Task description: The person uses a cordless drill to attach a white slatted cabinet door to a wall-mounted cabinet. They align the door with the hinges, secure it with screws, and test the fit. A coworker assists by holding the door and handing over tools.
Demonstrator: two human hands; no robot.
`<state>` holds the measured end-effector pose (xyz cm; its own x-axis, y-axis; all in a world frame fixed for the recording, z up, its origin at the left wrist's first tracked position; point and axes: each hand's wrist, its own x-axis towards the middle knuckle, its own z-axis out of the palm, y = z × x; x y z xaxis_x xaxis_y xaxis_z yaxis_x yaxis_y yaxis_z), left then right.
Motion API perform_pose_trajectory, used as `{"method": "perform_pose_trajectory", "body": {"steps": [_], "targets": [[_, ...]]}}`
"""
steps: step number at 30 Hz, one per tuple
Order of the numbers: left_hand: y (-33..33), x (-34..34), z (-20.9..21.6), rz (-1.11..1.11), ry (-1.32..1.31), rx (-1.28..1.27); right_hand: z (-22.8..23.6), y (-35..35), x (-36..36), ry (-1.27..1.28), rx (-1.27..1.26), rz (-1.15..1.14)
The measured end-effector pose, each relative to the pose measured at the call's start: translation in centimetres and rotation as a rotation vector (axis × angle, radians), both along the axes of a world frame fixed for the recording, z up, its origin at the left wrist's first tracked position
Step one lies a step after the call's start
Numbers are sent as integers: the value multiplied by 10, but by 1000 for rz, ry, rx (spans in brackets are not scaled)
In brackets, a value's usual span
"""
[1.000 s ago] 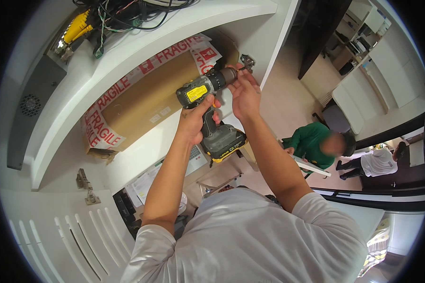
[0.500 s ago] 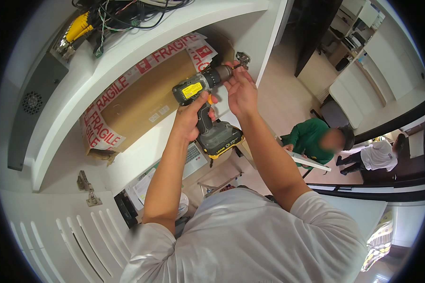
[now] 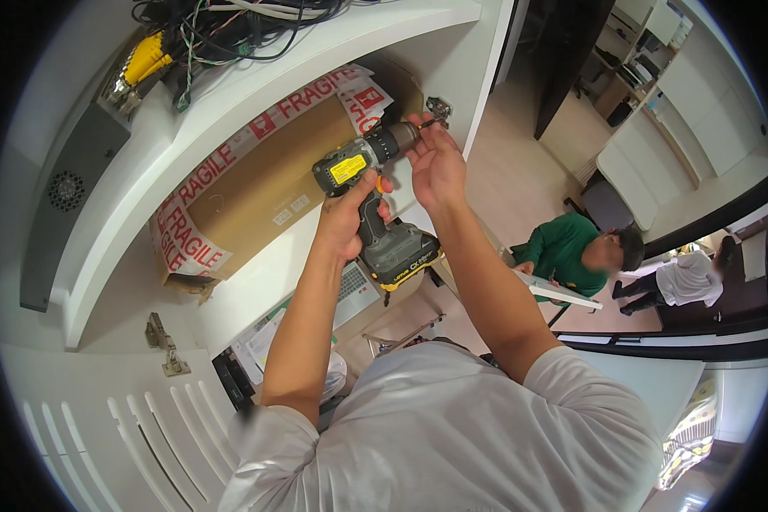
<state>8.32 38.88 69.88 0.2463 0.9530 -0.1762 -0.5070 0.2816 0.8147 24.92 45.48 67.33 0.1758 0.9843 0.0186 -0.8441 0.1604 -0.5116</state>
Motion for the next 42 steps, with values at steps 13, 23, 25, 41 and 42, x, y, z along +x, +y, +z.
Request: {"method": "perform_pose_trajectory", "body": {"steps": [13, 23, 25, 41, 42], "targets": [[-1, -2, -1, -9, 14, 34, 9, 8, -2, 107, -136, -29], [-4, -2, 0, 0, 17, 66, 13, 11, -2, 83, -186, -5], [-5, 0, 2, 14, 32, 68, 13, 13, -1, 71, -217, -16], [-28, -14, 8, 95, 108, 50, 14, 7, -5, -429, -318, -117], [-30, -17, 7, 103, 116, 55, 13, 5, -3, -584, -304, -120]]}}
